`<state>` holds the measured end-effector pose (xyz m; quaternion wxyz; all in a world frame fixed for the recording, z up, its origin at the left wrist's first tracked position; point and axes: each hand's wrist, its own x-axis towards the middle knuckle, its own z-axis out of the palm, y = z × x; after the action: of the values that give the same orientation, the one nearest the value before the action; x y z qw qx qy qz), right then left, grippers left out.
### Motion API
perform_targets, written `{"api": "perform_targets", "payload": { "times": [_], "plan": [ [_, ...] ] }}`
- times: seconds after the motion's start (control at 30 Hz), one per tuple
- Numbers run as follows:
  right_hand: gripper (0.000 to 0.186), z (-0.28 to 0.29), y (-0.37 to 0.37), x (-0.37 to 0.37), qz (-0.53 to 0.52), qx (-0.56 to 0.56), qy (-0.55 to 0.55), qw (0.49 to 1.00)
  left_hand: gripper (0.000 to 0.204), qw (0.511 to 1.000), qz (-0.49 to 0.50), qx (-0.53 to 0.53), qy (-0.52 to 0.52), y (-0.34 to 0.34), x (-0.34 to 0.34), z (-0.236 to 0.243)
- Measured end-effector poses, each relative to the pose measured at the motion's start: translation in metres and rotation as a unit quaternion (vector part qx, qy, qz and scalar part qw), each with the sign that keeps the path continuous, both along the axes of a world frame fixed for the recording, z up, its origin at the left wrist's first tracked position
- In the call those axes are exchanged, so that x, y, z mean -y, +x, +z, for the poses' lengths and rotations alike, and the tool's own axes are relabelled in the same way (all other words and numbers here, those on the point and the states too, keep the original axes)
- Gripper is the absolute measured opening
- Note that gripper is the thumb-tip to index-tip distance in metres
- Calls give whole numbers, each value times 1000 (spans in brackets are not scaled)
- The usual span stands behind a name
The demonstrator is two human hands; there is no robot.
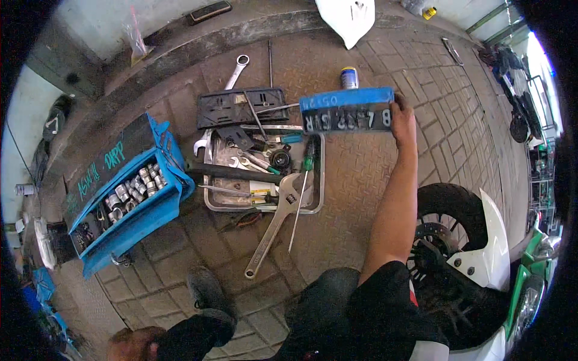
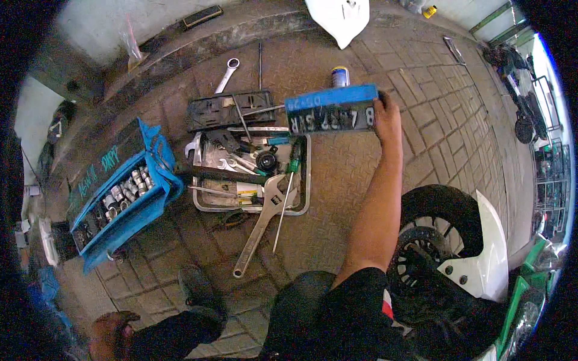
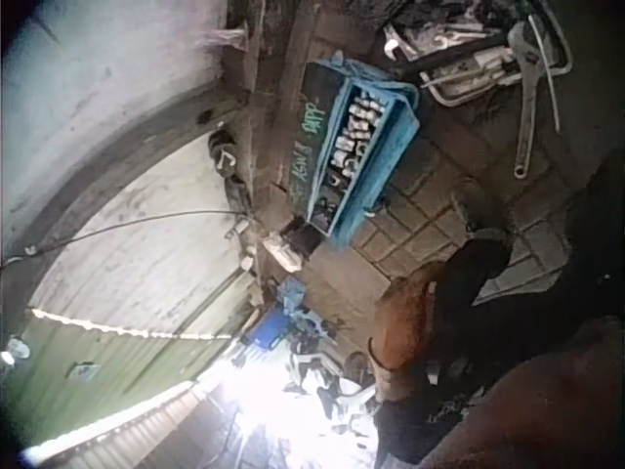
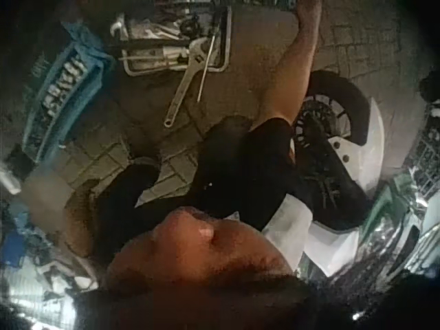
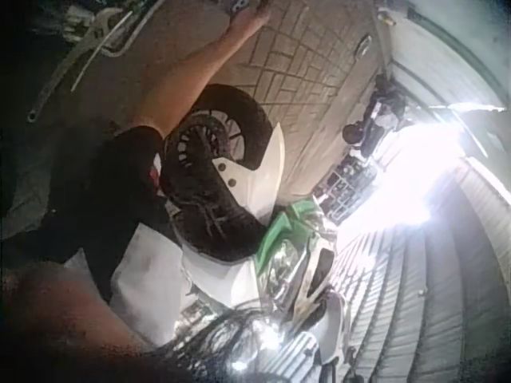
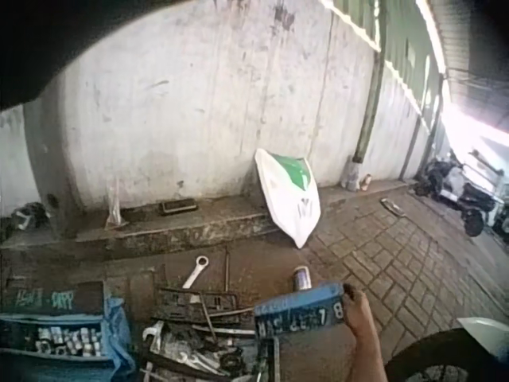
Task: The person cleans and reassembles a small mechanical component by hand using pliers and a screwdriver while working over a tray of tools.
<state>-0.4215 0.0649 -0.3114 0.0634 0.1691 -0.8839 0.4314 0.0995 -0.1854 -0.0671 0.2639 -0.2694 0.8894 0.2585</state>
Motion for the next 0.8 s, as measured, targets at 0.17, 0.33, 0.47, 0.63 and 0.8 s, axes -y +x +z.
{"api": "perform_targets", "payload": {
  "times": [0.17, 0.33, 0.47, 0.63, 0.8],
  "plan": [
    [31, -31, 2, -20, -24, -119, 109, 987, 28, 998, 50, 16, 31, 17, 4, -4],
    [28, -83, 74, -61, -119, -72, 61, 988, 29, 997, 67, 9, 31, 28, 6, -1],
    [29, -117, 133, -104, 23, -19, 224, 974, 30, 995, 89, -3, 41, 34, 11, -3],
    [43, -141, 175, -92, 92, -7, 331, 939, 31, 991, 122, -21, 50, 41, 13, -5],
    [46, -96, 169, 51, 235, 66, 167, 955, 32, 954, 272, -97, 80, 63, 13, -2]
  ]
}}
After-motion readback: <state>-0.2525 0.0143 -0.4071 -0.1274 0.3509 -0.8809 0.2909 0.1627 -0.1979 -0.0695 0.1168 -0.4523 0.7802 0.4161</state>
